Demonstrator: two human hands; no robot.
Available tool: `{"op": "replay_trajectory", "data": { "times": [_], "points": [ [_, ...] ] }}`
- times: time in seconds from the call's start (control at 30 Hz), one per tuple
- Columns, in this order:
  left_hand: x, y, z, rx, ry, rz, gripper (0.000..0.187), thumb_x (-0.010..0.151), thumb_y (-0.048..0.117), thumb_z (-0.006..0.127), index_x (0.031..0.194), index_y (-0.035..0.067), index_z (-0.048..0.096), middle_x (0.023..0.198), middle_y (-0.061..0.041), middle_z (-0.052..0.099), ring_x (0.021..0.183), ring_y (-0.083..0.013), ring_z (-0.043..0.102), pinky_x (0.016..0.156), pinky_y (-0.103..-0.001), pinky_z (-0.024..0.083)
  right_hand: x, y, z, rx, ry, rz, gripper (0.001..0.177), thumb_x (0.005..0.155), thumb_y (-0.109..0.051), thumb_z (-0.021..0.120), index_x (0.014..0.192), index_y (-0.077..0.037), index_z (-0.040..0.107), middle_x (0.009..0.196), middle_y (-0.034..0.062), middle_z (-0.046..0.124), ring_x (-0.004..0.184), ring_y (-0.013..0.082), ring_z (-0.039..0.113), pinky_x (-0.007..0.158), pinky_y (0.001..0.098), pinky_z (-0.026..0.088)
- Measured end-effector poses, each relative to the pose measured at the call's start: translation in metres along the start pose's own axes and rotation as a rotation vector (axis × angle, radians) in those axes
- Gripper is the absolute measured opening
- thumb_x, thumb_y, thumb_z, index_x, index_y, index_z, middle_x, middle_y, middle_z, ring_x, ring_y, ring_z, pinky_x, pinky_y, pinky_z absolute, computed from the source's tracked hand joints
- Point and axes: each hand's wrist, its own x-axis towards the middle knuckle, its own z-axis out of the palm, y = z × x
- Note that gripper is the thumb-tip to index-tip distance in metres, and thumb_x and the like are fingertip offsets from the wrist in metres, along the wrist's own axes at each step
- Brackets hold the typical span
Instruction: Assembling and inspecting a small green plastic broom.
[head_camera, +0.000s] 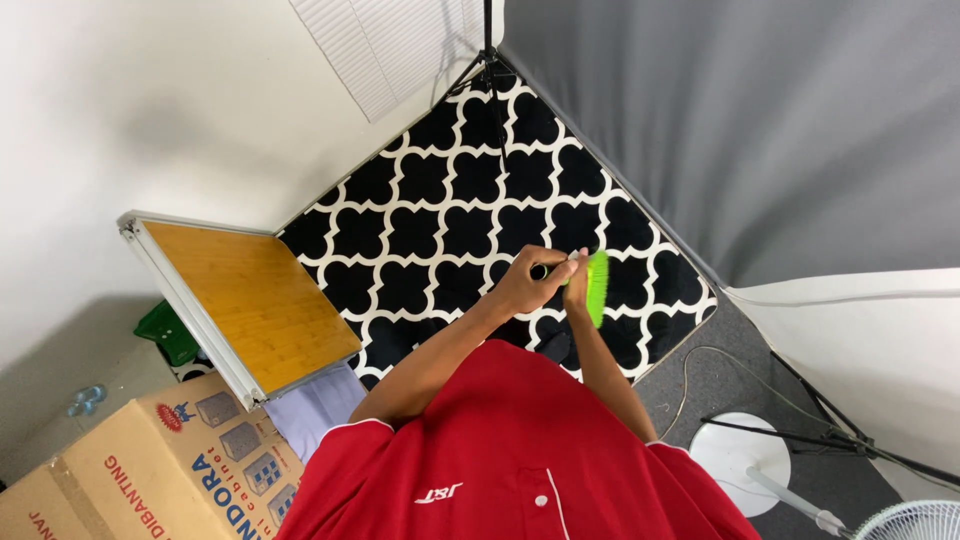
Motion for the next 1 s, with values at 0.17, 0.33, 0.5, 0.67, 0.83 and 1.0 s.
{"op": "replay_trajectory", "data": {
  "times": [0.17,0.33,0.5,0.67,0.83,1.0],
  "points": [
    [0.022,0.093,-0.062,-0.316,-0.278,-0.226,0.027,0.099,0.020,0.068,0.081,0.001,0.064,0.067,-0.001,0.061,0.058,-0.0098,0.055,0.060,-0.027,0.044,-0.032,-0.029,0.037,0.060,-0.085,-0.052,0.055,0.110,-0.048,0.033,0.086,-0.002,0.051,0.068,0.0005,0.053,0.062,0.0162,0.048,0.060,0.0344,0.041],
    [0.021,0.105,-0.054,-0.376,-0.391,-0.032,0.040,0.097,0.016,0.073,0.068,0.000,0.052,0.061,-0.002,0.048,0.055,-0.0102,0.043,0.058,-0.030,0.035,-0.032,-0.045,-0.001,-0.221,-0.214,-0.112,0.053,0.108,-0.045,0.035,0.081,-0.001,0.050,0.058,0.0019,0.050,0.050,0.0166,0.041,0.049,0.0329,0.034],
    [0.038,0.100,-0.034,-0.665,-0.236,-0.043,0.027,0.097,0.014,0.068,0.075,0.002,0.059,0.070,-0.002,0.061,0.064,-0.0113,0.056,0.064,-0.033,0.045,-0.001,-0.067,-0.051,-0.246,0.056,-0.019,0.068,0.111,-0.048,0.038,0.074,0.003,0.064,0.067,0.0051,0.059,0.069,0.0190,0.052,0.074,0.0367,0.044],
    [0.005,0.000,0.032,-0.591,-0.165,-0.153,0.041,0.106,0.021,0.057,0.068,0.005,0.051,0.065,0.001,0.054,0.062,-0.0102,0.049,0.061,-0.031,0.041,0.025,-0.092,-0.042,-0.180,0.127,-0.107,0.076,0.111,-0.052,0.027,0.068,0.001,0.060,0.067,0.0092,0.065,0.069,0.0217,0.056,0.076,0.0350,0.046],
    [0.001,-0.021,0.000,-0.512,-0.109,-0.358,0.050,0.108,0.026,0.050,0.063,0.004,0.048,0.057,0.001,0.045,0.052,-0.0105,0.038,0.053,-0.031,0.034,0.050,-0.023,-0.002,0.054,0.016,0.057,0.082,0.107,-0.058,0.019,0.066,-0.001,0.062,0.066,0.0104,0.068,0.064,0.0204,0.064,0.071,0.0315,0.052],
    [-0.021,0.012,-0.073,-0.275,-0.113,-0.386,0.050,0.108,0.025,0.051,0.063,0.003,0.049,0.056,-0.002,0.049,0.051,-0.0109,0.041,0.055,-0.031,0.038,-0.006,-0.048,0.067,0.208,-0.187,0.101,0.081,0.109,-0.061,0.024,0.066,-0.002,0.059,0.066,0.0112,0.065,0.059,0.0192,0.061,0.061,0.0308,0.050]
  ]
}}
